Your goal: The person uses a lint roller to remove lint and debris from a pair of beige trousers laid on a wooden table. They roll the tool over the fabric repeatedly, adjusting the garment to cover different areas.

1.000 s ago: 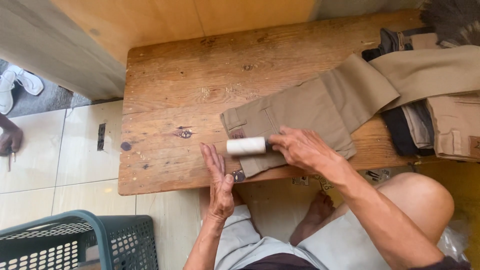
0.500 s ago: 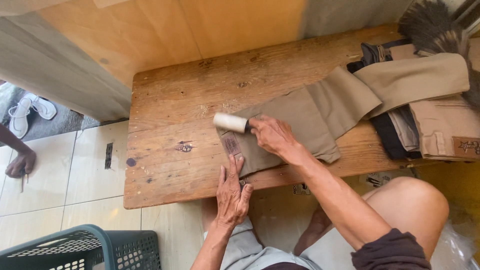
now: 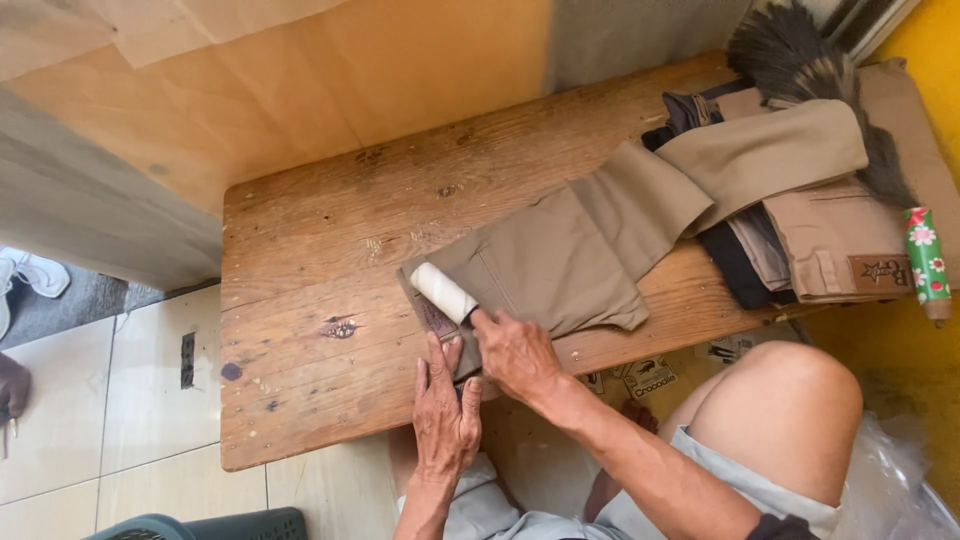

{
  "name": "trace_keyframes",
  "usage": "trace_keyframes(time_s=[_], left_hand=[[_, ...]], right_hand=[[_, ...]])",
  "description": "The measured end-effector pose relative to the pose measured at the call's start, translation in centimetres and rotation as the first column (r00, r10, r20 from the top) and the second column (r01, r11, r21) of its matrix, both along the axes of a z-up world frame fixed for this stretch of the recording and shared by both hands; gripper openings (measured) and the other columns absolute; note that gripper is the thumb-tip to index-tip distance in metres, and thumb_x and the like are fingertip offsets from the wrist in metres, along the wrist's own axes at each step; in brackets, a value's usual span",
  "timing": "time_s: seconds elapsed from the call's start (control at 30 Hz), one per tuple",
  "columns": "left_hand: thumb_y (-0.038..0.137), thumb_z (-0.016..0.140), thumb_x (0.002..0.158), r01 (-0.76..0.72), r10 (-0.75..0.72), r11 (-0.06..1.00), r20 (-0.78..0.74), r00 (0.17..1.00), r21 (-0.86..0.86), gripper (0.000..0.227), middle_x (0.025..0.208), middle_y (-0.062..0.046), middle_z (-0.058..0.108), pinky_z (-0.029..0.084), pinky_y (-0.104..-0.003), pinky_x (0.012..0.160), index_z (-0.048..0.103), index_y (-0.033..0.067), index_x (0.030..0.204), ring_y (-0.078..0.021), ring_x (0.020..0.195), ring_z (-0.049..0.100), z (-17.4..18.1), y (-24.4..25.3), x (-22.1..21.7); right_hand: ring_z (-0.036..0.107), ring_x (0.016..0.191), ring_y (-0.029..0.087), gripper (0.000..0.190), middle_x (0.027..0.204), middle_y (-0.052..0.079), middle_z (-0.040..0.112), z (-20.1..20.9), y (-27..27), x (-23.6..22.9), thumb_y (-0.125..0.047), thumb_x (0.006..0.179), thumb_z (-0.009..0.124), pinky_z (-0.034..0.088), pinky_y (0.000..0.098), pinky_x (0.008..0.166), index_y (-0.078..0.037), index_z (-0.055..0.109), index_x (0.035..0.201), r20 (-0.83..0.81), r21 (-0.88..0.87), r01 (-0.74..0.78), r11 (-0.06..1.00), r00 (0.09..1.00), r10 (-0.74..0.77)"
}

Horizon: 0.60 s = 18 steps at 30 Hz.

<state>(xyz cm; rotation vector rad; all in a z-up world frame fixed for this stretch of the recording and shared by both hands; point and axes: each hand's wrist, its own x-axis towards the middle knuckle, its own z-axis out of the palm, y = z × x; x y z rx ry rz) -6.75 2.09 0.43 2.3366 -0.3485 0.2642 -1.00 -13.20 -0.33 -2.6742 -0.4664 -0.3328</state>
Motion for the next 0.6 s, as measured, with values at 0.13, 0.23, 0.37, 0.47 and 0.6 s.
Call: trace_keyframes(time_s=[0.13, 0.23, 0.37, 0.47, 0.6], left_hand=[[0.047, 0.034, 0.106, -0.002, 0.002, 0.999, -0.018, 1.000, -0.033, 0.075, 0.152, -0.006, 0.056, 0.019, -0.050, 0.126, 0.006, 0.0048, 0.162, -0.0279, 0.144, 0.048, 0.5, -0.1, -0.2], [0.048, 0.031, 0.107, 0.013, -0.012, 0.999, 0.011, 1.000, -0.051, 0.074, 0.153, -0.006, 0.055, 0.019, -0.051, 0.126, 0.006, 0.0058, 0.162, -0.0280, 0.144, 0.048, 0.4, -0.2, -0.2], [0.054, 0.023, 0.105, 0.014, -0.014, 1.000, 0.026, 1.000, -0.007, 0.078, 0.160, -0.009, 0.046, 0.018, -0.049, 0.127, 0.011, 0.0003, 0.162, -0.0291, 0.147, 0.044, -0.4, -0.1, -0.1], [0.061, 0.016, 0.103, -0.017, 0.016, 1.000, 0.016, 1.000, 0.005, 0.080, 0.166, -0.014, 0.028, 0.024, -0.048, 0.124, 0.022, 0.0048, 0.160, -0.0329, 0.150, 0.039, -1.1, 0.1, -0.2], [0.065, 0.016, 0.102, -0.053, 0.053, 0.999, -0.013, 0.998, -0.010, 0.081, 0.169, -0.019, 0.022, 0.028, -0.047, 0.122, 0.037, 0.0102, 0.158, -0.0352, 0.152, 0.034, -0.5, -0.1, -0.3]], right_hand=[[0.052, 0.036, 0.016, 0.024, 0.075, 0.016, 0.064, 2.0, -5.3, 0.8, -0.012, 0.111, 0.038, 0.046, 0.0257, 0.022, 0.002, 0.058, 0.113, -0.036, -0.131, 0.250, 0.959, 0.966, -0.257], [0.045, 0.041, 0.013, 0.022, 0.064, 0.001, 0.053, 1.8, -7.1, 0.8, -0.022, 0.110, 0.046, 0.040, 0.0280, 0.030, -0.006, 0.057, 0.119, -0.107, -0.074, 0.462, 0.884, 0.877, -0.468], [0.058, 0.043, 0.020, 0.022, 0.078, 0.016, 0.062, 3.2, -0.6, -5.7, -0.009, 0.111, 0.040, 0.057, 0.0285, 0.032, 0.006, 0.054, 0.120, -0.179, 0.010, 0.236, 0.972, 0.957, -0.230], [0.051, 0.039, 0.014, 0.027, 0.077, 0.011, 0.062, 1.5, -0.5, -9.0, -0.016, 0.109, 0.039, 0.050, 0.0268, 0.028, 0.000, 0.056, 0.121, -0.162, 0.062, 0.142, 0.988, 0.978, -0.131], [0.051, 0.041, 0.013, 0.010, 0.070, 0.006, 0.061, 1.5, -7.5, -9.9, -0.010, 0.103, 0.049, 0.046, 0.0238, 0.028, -0.008, 0.059, 0.103, -0.125, 0.048, 0.433, 0.900, 0.897, -0.425]])
